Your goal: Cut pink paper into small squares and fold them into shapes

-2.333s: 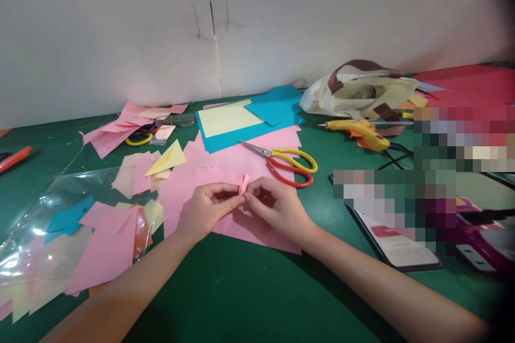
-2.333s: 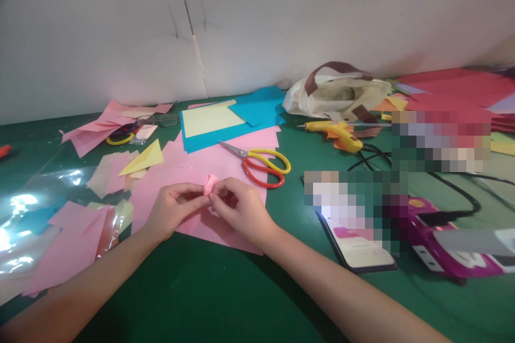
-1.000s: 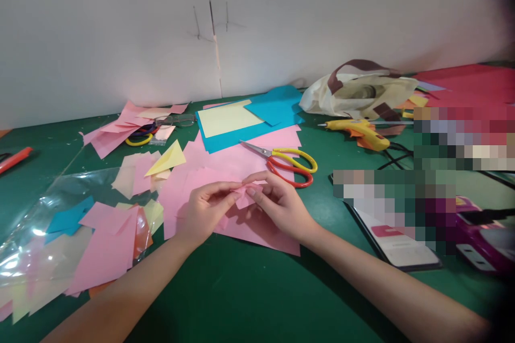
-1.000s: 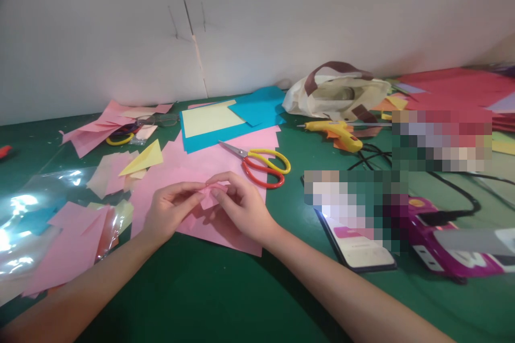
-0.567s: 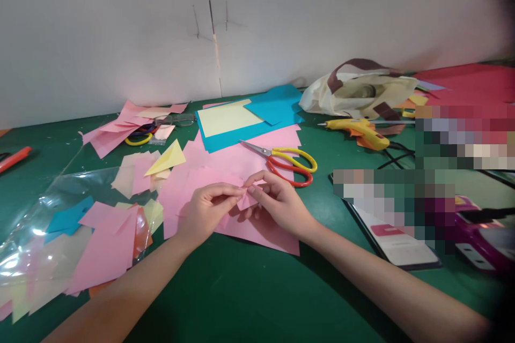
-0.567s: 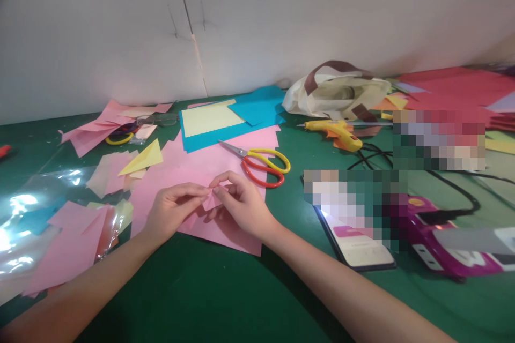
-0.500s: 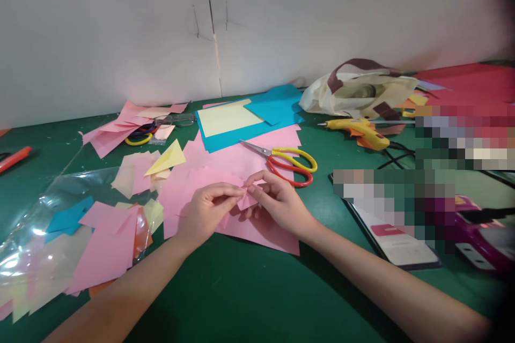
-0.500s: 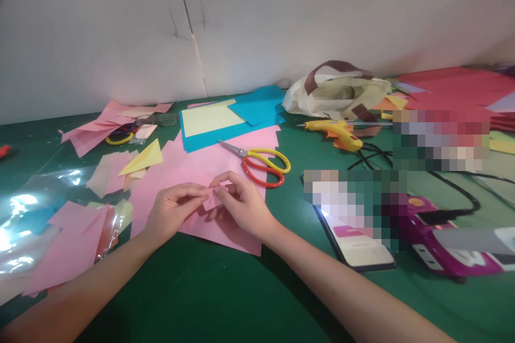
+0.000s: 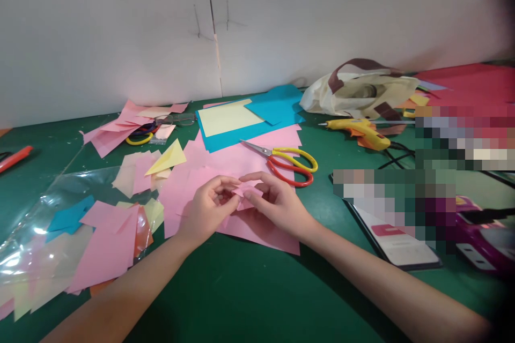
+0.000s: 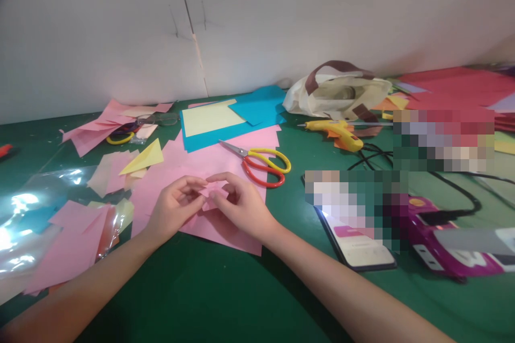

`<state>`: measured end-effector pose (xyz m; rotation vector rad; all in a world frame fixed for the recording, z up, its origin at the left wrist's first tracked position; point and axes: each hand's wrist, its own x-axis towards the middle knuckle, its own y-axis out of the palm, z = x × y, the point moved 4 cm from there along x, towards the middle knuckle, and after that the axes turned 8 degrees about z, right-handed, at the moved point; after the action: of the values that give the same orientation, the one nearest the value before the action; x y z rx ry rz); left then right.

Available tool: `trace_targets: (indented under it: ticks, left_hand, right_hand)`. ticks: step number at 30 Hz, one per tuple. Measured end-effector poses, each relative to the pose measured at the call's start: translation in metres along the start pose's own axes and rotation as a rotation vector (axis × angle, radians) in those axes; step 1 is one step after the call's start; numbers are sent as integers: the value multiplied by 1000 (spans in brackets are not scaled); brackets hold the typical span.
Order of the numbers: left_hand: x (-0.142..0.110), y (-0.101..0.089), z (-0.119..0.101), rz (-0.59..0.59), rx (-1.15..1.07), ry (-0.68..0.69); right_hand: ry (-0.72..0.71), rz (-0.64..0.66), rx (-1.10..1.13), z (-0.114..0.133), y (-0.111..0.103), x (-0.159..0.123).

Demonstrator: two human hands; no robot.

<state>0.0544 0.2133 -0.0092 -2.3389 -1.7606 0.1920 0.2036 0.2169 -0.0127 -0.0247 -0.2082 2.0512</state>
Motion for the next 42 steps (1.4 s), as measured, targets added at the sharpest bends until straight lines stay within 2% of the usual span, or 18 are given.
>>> trace_targets:
  ticks: [6, 10, 16, 22, 29, 37, 42]
  left_hand:
    - [1, -2, 0, -24, -15, 2]
    - [2, -2, -1, -37, 1, 44]
    - [3, -3, -2, -17, -26, 36]
    - [2, -4, -4, 10, -63, 54]
    - [3, -4, -2, 4, -70, 59]
    - [3, -5, 0, -3, -89, 80]
    - [3, -4, 3, 7, -160, 46]
  right_hand:
    - [-65, 19, -11, -1, 3, 0]
    - [-52, -46, -40, 0, 0, 0]
    - [13, 49, 167, -2, 4, -1]
    - [-44, -22, 31, 1, 0, -1]
    - [-78, -34, -50, 2, 0, -2]
    - [-84, -27, 2, 6, 0, -2]
    - [-122, -43, -56, 6, -2, -2]
